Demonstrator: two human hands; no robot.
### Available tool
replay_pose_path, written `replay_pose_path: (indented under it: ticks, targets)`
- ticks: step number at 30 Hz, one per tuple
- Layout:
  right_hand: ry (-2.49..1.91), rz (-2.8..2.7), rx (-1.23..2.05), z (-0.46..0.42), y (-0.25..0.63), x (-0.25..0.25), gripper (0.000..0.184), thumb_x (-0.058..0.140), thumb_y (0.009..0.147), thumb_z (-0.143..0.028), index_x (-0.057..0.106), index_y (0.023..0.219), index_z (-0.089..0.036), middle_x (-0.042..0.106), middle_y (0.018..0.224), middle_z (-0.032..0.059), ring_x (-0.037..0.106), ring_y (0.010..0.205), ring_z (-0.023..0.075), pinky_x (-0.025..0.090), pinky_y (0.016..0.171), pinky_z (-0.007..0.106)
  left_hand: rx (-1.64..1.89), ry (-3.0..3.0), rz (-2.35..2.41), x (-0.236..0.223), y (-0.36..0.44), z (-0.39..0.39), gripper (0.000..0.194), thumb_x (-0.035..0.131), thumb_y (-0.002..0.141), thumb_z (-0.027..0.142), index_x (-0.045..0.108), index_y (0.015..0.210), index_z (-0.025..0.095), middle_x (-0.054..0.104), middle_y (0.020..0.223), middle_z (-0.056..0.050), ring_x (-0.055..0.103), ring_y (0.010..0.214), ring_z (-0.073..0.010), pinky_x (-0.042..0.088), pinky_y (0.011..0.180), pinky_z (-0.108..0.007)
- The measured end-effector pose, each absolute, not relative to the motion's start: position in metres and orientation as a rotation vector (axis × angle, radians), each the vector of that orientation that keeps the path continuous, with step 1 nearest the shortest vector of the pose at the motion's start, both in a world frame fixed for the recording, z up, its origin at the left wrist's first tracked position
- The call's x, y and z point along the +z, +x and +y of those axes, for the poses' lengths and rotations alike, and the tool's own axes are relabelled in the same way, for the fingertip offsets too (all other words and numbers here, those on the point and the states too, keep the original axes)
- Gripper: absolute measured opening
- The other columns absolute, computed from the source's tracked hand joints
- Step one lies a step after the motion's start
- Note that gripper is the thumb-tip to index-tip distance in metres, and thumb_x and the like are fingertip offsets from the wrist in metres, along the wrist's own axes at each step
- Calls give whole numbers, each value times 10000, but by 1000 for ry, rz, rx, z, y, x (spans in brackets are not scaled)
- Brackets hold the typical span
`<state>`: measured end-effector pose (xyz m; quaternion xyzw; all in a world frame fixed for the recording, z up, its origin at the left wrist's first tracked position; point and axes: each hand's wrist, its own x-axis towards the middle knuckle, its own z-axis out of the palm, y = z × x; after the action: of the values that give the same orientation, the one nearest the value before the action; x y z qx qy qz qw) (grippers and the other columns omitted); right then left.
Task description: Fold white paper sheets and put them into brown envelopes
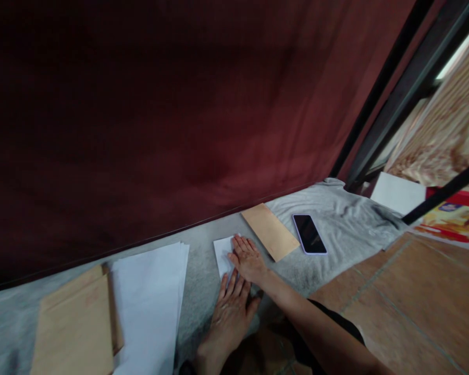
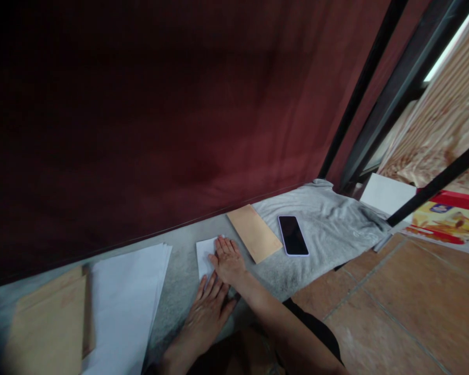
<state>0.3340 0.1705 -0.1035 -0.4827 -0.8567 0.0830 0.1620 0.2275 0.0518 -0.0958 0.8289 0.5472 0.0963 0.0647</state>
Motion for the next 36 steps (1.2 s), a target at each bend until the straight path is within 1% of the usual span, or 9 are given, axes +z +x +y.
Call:
replay_pose_path:
  ticks: [4,9,13,19,23,26,30,33,36]
  targets:
    - [-1357,-2444,229,167,343,-109,607,300,1059,-448,363,1524,-63,337,1580,157,297,1481,257,237,1216,435,278,2450,1580,-95,216,48,589,396,994,474,416,1495,163,431,1553,-132,380,1451,-272,361,1179,-514]
    - [-1312,-2452,213,163,353,-112,583,337,1056,-408,316,1549,-98,303,1604,128,279,1488,257,229,1220,456,479,2334,1712,-100,204,50,505,346,1010,344,440,1478,178,460,1540,-111,429,1422,-231,424,1144,-447]
    - [-1290,-2449,225,158,354,-103,562,376,1044,-383,319,1555,-154,302,1607,118,288,1485,261,259,1206,494,680,2196,1982,-109,196,62,484,333,994,323,489,1432,188,439,1556,-110,386,1448,-256,393,1161,-466]
    - [-1175,-2511,238,142,351,-99,549,360,1051,-416,364,1536,-158,312,1604,107,311,1476,252,245,1214,472,705,2101,2095,-118,195,74,477,343,964,305,539,1355,115,485,1498,-195,435,1406,-345,384,1141,-546]
    - [-1198,-2524,242,137,353,-104,552,365,1052,-440,354,1541,-184,321,1598,97,322,1471,240,239,1213,465,921,1939,2060,-114,197,80,475,405,926,276,525,1369,152,513,1475,-170,490,1356,-331,402,1125,-538]
    - [-1203,-2530,254,138,354,-105,570,353,1052,-467,334,1550,-191,316,1599,95,318,1473,243,225,1216,467,1077,1705,1994,-106,195,88,491,467,894,293,526,1367,174,602,1366,-149,566,1267,-296,459,1073,-497]
    - [-1213,-2528,273,138,353,-101,565,345,1054,-464,350,1543,-182,316,1598,97,316,1474,248,217,1218,467,1170,1337,1904,-99,193,99,607,564,804,290,500,1389,139,701,1095,-125,690,915,-244,560,851,-424]
    - [-1224,-2523,270,136,354,-95,562,354,1052,-459,364,1537,-175,320,1595,108,317,1473,249,224,1217,472,1217,1102,1822,-97,192,103,691,606,738,269,486,1402,120,689,794,-26,663,700,-205,548,726,-367]
    - [-1143,-2553,283,133,357,-87,643,391,1024,-533,338,1549,-164,323,1594,127,311,1475,267,204,1224,496,1320,909,1737,-92,191,104,715,642,682,249,516,1374,118,645,697,23,637,656,-188,524,687,-332]
